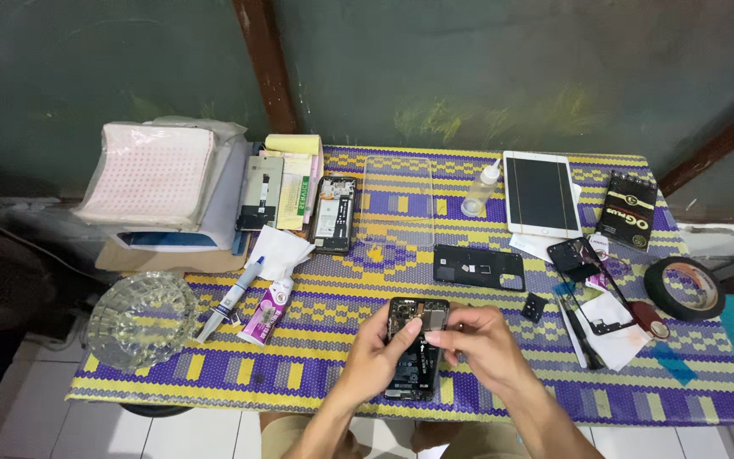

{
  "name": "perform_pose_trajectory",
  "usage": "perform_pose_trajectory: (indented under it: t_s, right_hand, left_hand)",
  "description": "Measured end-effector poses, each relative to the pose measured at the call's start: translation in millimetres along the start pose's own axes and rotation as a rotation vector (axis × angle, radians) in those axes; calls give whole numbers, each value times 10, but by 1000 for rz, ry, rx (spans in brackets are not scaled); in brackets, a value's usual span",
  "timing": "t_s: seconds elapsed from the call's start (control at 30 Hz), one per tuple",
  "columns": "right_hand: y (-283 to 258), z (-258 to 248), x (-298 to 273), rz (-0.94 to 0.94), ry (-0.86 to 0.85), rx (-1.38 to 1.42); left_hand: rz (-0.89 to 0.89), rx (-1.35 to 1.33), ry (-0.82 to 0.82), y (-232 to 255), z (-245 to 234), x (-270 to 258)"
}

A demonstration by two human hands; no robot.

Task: The person works on a disassembled smartphone, applying adhesive from a syringe to internal components and wiping the area with a tissue. They then place a black frame around the device and apply adhesive from a tube along the frame's edge.

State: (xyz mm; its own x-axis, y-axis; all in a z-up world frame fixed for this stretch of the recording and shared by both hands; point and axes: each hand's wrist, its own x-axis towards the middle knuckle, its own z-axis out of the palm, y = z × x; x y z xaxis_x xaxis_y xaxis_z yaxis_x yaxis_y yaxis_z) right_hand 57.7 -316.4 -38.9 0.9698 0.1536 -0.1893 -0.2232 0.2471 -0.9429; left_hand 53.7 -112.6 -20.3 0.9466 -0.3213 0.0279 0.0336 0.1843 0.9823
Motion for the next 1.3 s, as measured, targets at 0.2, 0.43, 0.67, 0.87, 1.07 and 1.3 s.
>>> perform_pose_trajectory:
  t_s: [0.2,0.43,0.67,0.87,1.07,1.3]
  right_hand:
    - [-91,-59,27,92,-30,-37]
    - [-293,-39,-63,88,10,-190]
    - [-289,-146,-76,-35,37,-236]
    - [-437,-262,-155,-103,48,-253]
    - [-468,-440,-261,-29,59,-269]
    - [-587,-354,-312,-104,74,-310]
  left_hand:
    - [-38,-89,-5,-165,6,72]
    - [-75,-98,-33,-165,88,104]
    - [-32,-41,-68,-72,223,161]
    - [-50,-50,-130,-55,376,221]
    - [-49,-49,-157,-28,494,251]
    - [31,-84,-251,-52,478,251]
